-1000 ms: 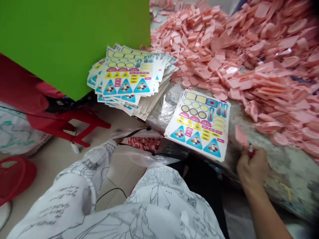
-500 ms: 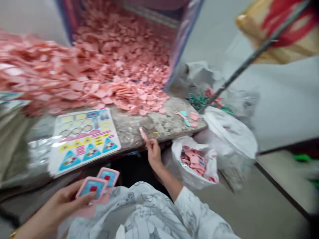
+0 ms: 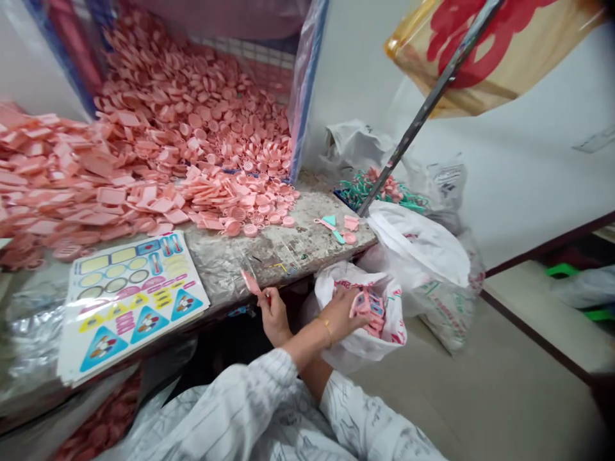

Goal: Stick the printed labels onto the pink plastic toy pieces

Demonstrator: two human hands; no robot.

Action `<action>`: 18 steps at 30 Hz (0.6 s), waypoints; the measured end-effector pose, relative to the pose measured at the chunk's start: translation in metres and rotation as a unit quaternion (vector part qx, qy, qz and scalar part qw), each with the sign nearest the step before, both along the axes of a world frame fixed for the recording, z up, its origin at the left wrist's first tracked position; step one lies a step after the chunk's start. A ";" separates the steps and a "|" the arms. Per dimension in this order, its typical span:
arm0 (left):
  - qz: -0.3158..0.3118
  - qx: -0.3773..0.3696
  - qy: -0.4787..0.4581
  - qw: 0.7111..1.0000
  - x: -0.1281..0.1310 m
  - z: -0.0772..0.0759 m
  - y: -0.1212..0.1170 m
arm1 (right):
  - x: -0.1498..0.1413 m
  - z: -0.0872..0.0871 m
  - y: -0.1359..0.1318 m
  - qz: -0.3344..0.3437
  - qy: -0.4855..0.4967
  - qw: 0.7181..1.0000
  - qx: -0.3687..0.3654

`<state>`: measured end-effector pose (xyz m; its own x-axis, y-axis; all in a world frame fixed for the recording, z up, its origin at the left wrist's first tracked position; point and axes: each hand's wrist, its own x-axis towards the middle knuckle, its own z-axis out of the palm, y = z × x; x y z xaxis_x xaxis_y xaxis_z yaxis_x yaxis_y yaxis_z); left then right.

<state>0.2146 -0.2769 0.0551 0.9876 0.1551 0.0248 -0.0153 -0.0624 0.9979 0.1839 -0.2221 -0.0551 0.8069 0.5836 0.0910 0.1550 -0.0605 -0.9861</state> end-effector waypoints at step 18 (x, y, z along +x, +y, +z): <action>0.360 -0.356 -0.019 0.862 -0.196 0.006 0.153 | -0.048 0.078 0.006 0.376 0.605 0.701 0.037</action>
